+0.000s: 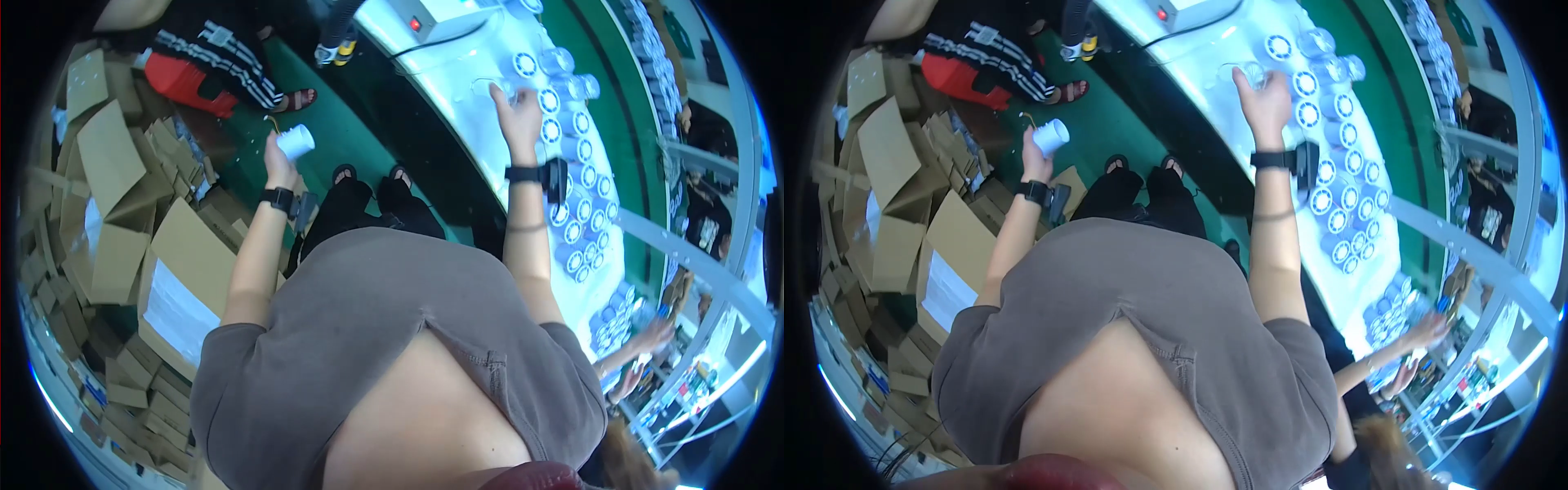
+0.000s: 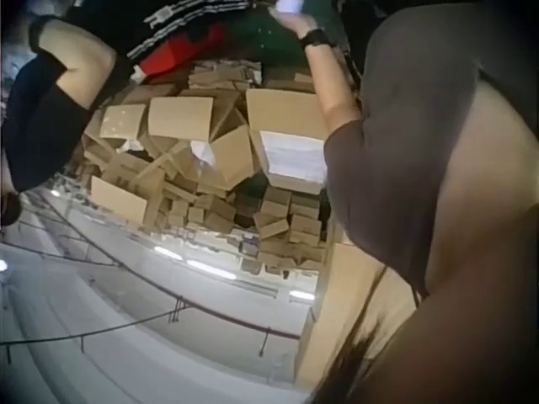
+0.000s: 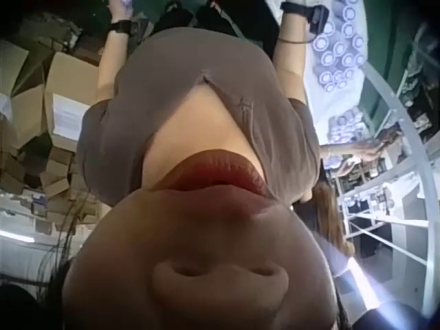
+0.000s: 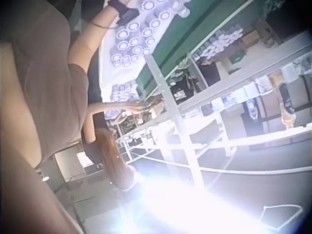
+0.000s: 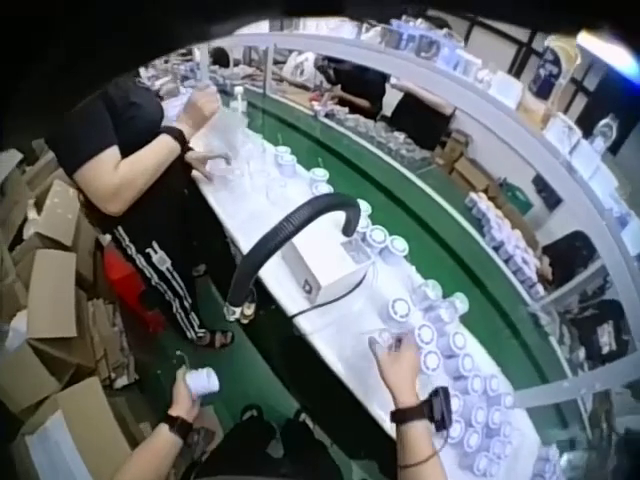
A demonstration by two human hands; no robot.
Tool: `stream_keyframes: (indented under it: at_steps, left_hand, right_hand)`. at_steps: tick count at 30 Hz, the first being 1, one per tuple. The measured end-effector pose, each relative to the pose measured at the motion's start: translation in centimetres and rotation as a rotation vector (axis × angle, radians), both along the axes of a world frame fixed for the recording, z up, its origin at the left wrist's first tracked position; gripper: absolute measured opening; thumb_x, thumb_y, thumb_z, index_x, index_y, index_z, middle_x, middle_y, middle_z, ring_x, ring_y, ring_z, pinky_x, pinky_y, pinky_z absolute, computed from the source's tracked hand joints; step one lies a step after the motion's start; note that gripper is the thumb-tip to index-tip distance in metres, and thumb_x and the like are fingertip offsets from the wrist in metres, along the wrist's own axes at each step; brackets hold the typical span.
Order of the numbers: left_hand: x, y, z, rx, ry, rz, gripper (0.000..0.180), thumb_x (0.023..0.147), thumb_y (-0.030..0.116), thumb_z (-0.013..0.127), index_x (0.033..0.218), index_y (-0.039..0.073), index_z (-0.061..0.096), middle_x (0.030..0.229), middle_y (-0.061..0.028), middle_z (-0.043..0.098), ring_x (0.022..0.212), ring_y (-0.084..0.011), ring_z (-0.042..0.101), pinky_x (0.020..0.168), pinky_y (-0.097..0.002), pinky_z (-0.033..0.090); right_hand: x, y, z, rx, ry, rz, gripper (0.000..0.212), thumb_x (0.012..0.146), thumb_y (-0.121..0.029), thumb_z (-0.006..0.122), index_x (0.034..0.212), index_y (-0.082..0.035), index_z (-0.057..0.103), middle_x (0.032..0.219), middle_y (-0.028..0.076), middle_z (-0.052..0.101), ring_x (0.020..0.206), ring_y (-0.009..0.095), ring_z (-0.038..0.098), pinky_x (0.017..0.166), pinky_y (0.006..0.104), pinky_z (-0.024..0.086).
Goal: The person assembles a fan by fitting a motor into a plastic housing, sets it on the table, and then wipes the exterior of the assembled fans with a cloth.
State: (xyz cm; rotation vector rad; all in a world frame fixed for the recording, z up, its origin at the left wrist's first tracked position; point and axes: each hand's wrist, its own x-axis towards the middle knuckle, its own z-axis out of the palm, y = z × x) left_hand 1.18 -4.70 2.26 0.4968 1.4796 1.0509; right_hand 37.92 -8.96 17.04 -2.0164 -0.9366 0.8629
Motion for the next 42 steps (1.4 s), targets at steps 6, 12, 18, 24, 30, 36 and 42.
stream_keyframes:
  at_steps: [6,12,18,24,30,36,42]
  left_hand:
    - [0.4,-4.6,8.6,-0.378,-0.551,0.232,0.033,0.086,0.036,0.034,0.1,0.008,0.045,0.097,-0.0099,0.053,0.089,-0.0242,0.052,0.076,-0.0405,0.043]
    - [-3.0,-7.1,10.9,-0.129,-0.668,-0.001,0.032,0.086,0.036,0.034,0.095,0.009,0.049,0.101,-0.0094,0.052,0.093,-0.024,0.051,0.076,-0.0386,0.044]
    - [-6.3,-9.9,14.0,-0.09,-0.69,0.244,0.031,0.086,0.034,0.035,0.092,0.008,0.051,0.094,-0.0065,0.054,0.09,-0.0224,0.052,0.075,-0.0393,0.044]
    - [-6.7,-10.0,14.3,-0.143,-0.517,0.21,0.03,0.086,0.035,0.036,0.093,0.009,0.051,0.092,-0.0045,0.054,0.089,-0.0212,0.053,0.073,-0.04,0.044]
    - [-4.1,-7.3,14.3,0.022,-0.116,0.097,0.027,0.079,0.033,0.054,0.089,0.009,0.05,0.084,-0.0067,0.053,0.078,-0.0188,0.053,0.065,-0.0293,0.044]
    - [-0.4,-4.7,14.2,0.367,0.485,-0.173,0.031,0.075,0.031,0.061,0.087,0.004,0.05,0.08,-0.0069,0.052,0.074,-0.0155,0.052,0.063,-0.0258,0.042]
    - [2.9,-3.7,15.4,0.466,0.484,-0.264,0.03,0.074,0.029,0.061,0.086,0.004,0.05,0.079,-0.0064,0.052,0.072,-0.0138,0.051,0.063,-0.0251,0.042]
  right_hand:
    - [-11.7,1.6,-3.8,-0.145,1.596,-0.186,0.045,0.079,-0.038,0.04,0.099,0.002,0.048,0.082,0.02,0.055,0.064,0.026,0.056,0.055,0.0311,0.046]
    - [-17.5,9.0,-13.2,-0.243,1.687,-0.156,0.045,0.079,-0.04,0.031,0.096,-0.003,0.049,0.077,0.019,0.054,0.056,0.023,0.047,0.049,0.029,0.039]
    - [-20.5,13.5,-14.1,-0.349,1.515,-0.1,0.045,0.08,-0.041,0.029,0.092,-0.003,0.049,0.072,0.019,0.053,0.054,0.022,0.047,0.048,0.0281,0.038]
    - [-20.2,12.4,-12.3,-0.302,1.298,0.064,0.044,0.082,-0.041,0.029,0.093,-0.003,0.049,0.07,0.017,0.054,0.053,0.018,0.047,0.045,0.0231,0.036]
    - [-18.5,7.3,-7.0,0.061,0.517,0.273,0.036,0.085,-0.032,0.036,0.104,-0.004,0.05,0.077,0.011,0.055,0.062,0.013,0.051,0.048,0.0204,0.038]
    - [-17.1,-1.0,3.8,0.338,0.424,0.559,0.031,0.083,-0.025,0.048,0.107,-0.006,0.051,0.09,0.007,0.054,0.078,0.014,0.053,0.06,0.0206,0.042]
    - [-16.7,-3.9,6.9,0.48,-0.141,0.675,0.035,0.081,-0.026,0.052,0.11,-0.006,0.049,0.093,0.007,0.054,0.083,0.014,0.053,0.063,0.0219,0.043]
